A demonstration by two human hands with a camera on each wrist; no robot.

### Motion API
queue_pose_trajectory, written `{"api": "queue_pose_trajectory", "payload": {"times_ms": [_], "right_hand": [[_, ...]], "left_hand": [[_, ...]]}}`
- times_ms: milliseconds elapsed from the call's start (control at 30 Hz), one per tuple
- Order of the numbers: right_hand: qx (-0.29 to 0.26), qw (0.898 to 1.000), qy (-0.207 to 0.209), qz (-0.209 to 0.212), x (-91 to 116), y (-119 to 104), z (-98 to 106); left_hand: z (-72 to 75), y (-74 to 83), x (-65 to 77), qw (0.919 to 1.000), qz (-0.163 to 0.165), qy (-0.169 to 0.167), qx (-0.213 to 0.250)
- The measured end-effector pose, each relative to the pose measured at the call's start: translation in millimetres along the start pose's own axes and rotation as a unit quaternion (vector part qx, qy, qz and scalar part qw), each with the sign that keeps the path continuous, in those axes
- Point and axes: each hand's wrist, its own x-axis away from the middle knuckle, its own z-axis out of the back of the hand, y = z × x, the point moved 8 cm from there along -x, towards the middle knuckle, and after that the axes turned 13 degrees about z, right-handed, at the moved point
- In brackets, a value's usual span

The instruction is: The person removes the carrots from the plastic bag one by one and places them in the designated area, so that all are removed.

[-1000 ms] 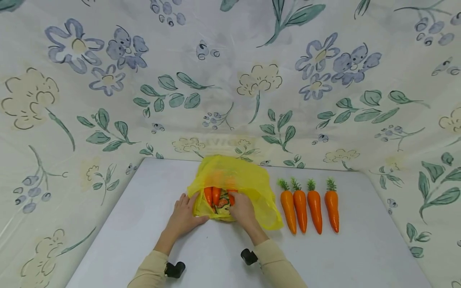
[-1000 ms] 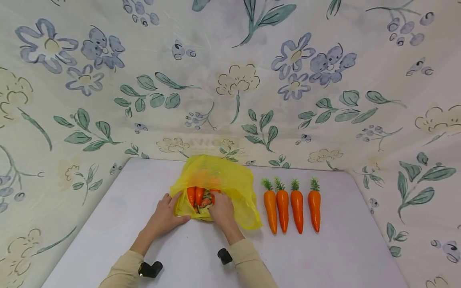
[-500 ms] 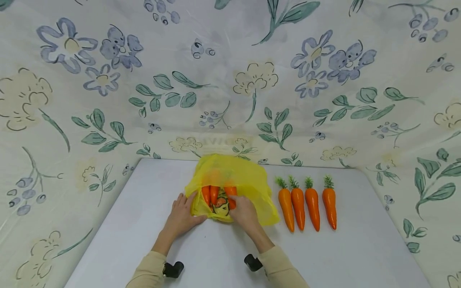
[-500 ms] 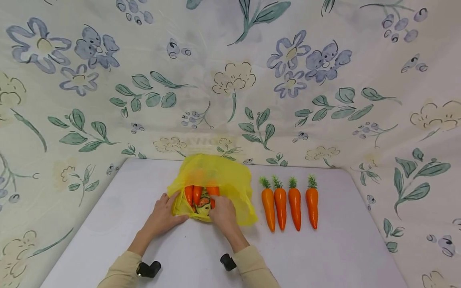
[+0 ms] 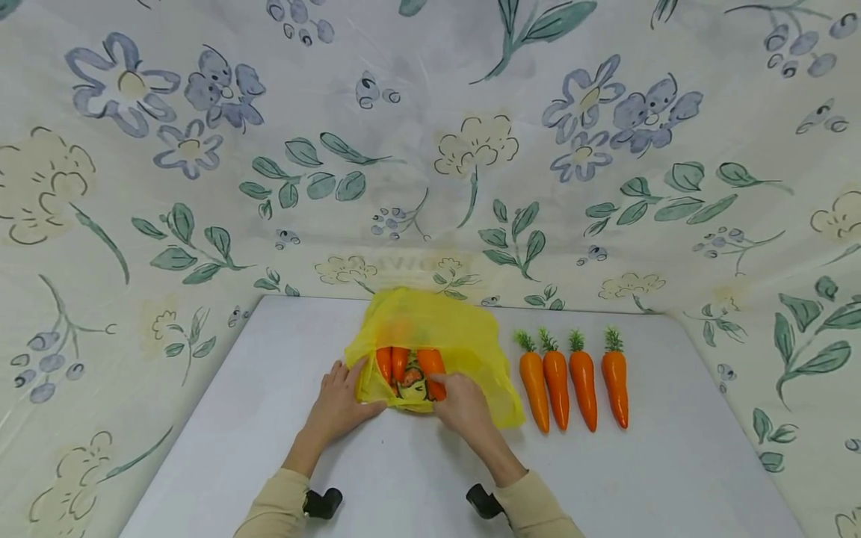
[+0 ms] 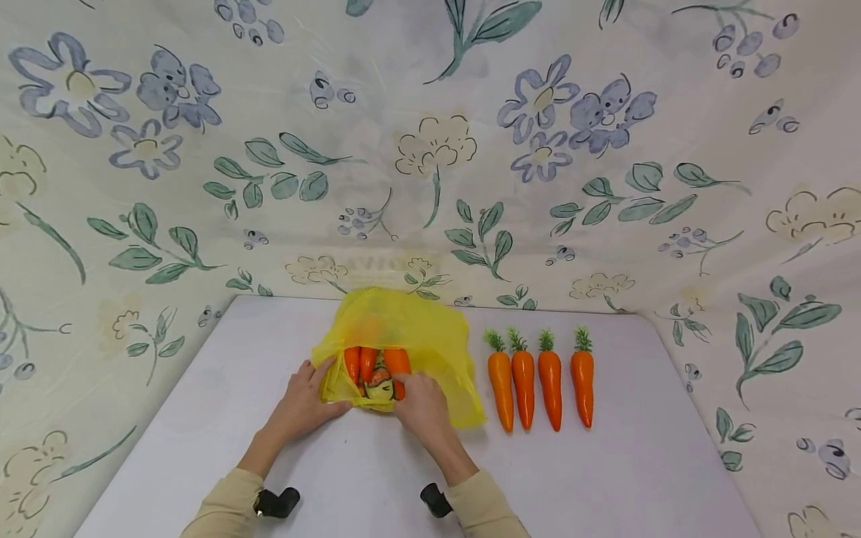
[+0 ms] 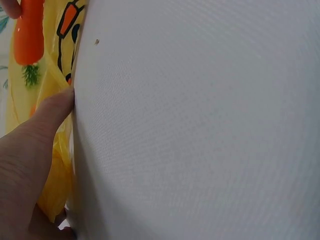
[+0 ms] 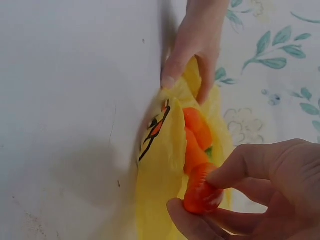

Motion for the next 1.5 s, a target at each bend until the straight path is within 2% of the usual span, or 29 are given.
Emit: {"api": "queue_pose_trajectory", "payload": {"times_ms": [167,433,933,1167,1500], "right_hand": [[0.004,1.0,-0.007,0.01,8,-2,1],[-0.032,0.999,-0.034,-0.002,20,-5,-6],[0.015,0.997,-0.064,0.037,27,-25,-8],[0.035,0.996,-0.058,0.062,27,-33,-4],[0.027,0.994,-0.066,0.086,30,-48,3]], "left_hand": [[0.1,0.2,1.1,1.0,0.0,-0.002,0.001],[0.5,0.2,1.7,1.0,0.002,-0.002,-0.001],[-1.0,-1.5,0.0,0.9999,0.002,-0.005,-0.014],[0.0,0.2,0.8,1.0,-0.003,0.0,-0.008],[0.8,1.0,0.5,0.9999,-0.004,0.013,0.004]]}}
